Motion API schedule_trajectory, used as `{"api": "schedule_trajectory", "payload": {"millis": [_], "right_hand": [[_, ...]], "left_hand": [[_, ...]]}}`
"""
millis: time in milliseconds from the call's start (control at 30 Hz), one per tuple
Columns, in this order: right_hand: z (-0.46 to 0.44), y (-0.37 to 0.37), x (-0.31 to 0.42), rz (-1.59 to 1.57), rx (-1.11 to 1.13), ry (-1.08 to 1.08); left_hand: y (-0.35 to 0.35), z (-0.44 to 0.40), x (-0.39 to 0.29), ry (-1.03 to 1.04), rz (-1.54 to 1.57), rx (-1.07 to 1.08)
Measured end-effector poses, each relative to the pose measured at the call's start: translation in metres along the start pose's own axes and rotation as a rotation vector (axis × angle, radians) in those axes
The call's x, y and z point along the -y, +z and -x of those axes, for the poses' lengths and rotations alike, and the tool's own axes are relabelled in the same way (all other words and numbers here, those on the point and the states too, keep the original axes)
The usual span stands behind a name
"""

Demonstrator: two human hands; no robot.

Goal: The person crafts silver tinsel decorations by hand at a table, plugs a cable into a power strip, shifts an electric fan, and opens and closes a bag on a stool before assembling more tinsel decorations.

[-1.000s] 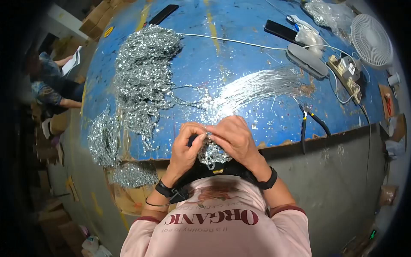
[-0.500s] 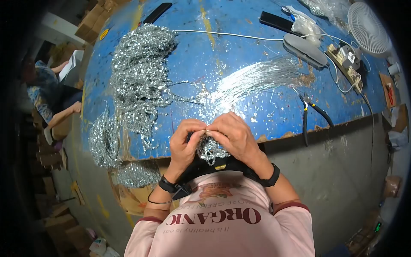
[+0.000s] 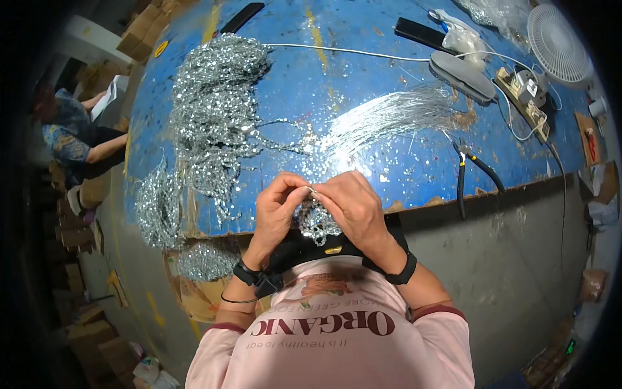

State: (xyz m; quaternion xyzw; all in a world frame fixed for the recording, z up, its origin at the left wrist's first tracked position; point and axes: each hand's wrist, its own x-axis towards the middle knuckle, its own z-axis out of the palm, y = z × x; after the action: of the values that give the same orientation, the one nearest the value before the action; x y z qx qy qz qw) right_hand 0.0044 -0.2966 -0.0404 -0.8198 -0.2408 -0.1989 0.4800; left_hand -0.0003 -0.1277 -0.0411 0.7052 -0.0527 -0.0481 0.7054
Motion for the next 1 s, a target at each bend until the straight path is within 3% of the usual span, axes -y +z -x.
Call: {"api": "schedule_trajectory", "payload": {"millis": [300,367,567,700,900,1000], "right_hand": [[0.001,0.0,-0.006,-0.017,-0.022,-0.097],[-0.001,0.0,-0.006,-0.007,-0.016,-0.128],[-0.005,0.001,-0.012,0.01,0.016,-0.25],[-0.009,-0.001,-0.013,0.003,0.019,-0.309],[-0.008,0.002,-0.017,0.066,0.011,-0.232],[-0.007,0.002,-0.017,0.061,-0.002,-0.157]], "left_hand": [[-0.017,-0.008,0.009,-0.371,0.406,0.207],[-0.024,-0.014,0.01,-0.495,0.536,0.352],[-0.028,-0.022,0.02,-0.587,0.647,0.449],[-0.025,-0.025,0.016,-0.539,0.656,0.496],[-0.012,-0.02,0.025,-0.439,0.575,0.373],[-0.001,-0.015,0.019,-0.193,0.302,0.114]]}}
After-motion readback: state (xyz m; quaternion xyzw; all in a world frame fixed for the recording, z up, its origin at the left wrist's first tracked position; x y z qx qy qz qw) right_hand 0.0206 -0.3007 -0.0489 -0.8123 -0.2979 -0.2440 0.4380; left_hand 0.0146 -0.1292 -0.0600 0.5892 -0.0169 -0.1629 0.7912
